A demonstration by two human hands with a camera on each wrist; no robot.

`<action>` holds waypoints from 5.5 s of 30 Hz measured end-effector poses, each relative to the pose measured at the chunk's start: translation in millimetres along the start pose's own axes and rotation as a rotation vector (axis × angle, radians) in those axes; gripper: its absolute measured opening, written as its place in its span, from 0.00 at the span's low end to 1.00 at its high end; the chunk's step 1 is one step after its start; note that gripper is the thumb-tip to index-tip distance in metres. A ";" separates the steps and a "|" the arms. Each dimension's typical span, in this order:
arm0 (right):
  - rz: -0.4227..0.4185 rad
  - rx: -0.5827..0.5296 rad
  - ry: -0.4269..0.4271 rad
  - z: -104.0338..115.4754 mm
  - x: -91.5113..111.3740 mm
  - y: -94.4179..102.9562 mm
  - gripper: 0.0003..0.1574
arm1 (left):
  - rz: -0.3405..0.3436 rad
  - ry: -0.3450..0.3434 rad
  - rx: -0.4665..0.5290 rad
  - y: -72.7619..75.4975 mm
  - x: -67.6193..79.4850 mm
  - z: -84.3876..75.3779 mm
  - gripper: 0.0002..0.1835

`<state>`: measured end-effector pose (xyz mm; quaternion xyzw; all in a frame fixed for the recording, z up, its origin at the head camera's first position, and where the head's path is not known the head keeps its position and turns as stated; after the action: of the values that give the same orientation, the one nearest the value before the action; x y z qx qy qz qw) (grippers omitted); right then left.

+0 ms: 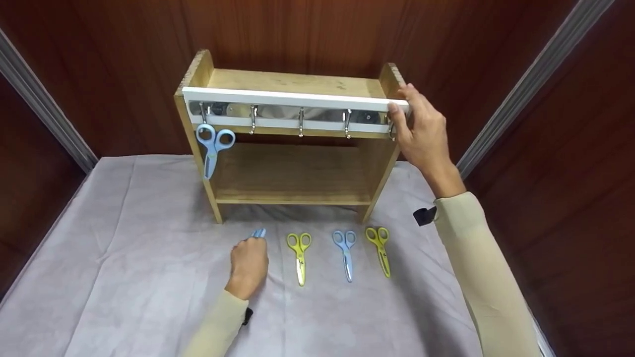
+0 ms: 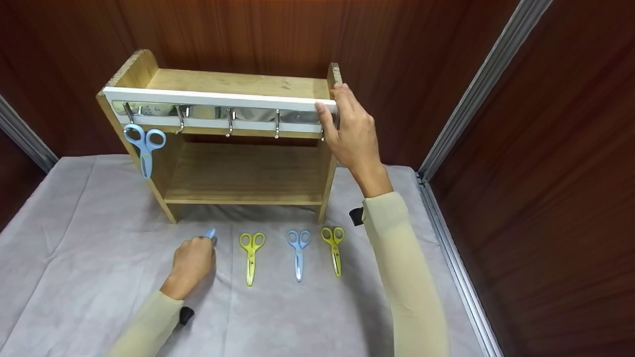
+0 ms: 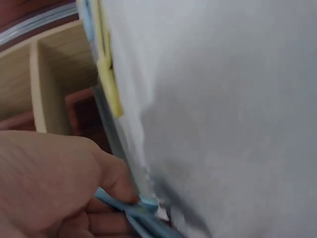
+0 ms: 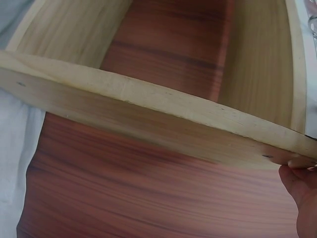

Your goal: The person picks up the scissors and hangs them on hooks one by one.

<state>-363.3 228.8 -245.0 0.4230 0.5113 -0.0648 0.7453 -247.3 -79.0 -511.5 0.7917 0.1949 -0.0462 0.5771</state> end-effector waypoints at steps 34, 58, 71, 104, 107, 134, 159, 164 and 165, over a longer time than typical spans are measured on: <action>-0.010 0.003 0.016 0.9 4.4 1.2 0.28 | 0.973 -0.029 1.019 53.4 -37.1 -6.2 0.20; 0.038 0.003 0.001 2.4 -2.1 -2.4 0.28 | 0.888 -0.115 1.029 117.3 -71.0 -10.0 0.19; 0.019 -0.014 0.004 2.5 -1.0 -5.4 0.28 | 0.838 -0.150 1.039 136.8 -82.1 -13.2 0.19; -0.012 -0.025 0.028 7.5 -2.3 -8.9 0.29 | 0.752 -0.134 1.039 160.1 -110.9 -29.5 0.19; -0.011 -0.027 0.030 8.7 -2.4 -9.5 0.29 | 0.748 -0.126 1.046 158.3 -112.7 -27.4 0.19; -0.026 -0.029 0.026 7.2 -1.6 -14.7 0.28 | 0.711 -0.047 1.006 142.4 -127.8 -17.4 0.21; -0.036 -0.035 0.020 9.0 -1.4 -11.8 0.28 | 0.247 0.016 0.762 156.7 -109.8 -3.0 0.22; -0.039 -0.036 0.021 10.5 -2.1 -11.6 0.27 | 0.117 0.018 0.690 163.0 -98.0 0.6 0.21; -0.039 -0.036 0.021 10.6 -2.0 -11.6 0.28 | 0.089 0.024 0.667 164.4 -95.3 1.0 0.21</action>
<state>-362.9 213.4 -248.7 0.4001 0.5285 -0.0658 0.7459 -275.3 -146.7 -336.2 0.9451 0.1412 -0.0730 0.2854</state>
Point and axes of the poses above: each hand's wrist, its own x-axis away from the middle knuckle, its own y-axis out of the back of the hand, z = x × y, the point moved 6 cm from there along -x, towards the middle knuckle, and after that the axes turned 15 degrees about y, right-handed, at the moved point
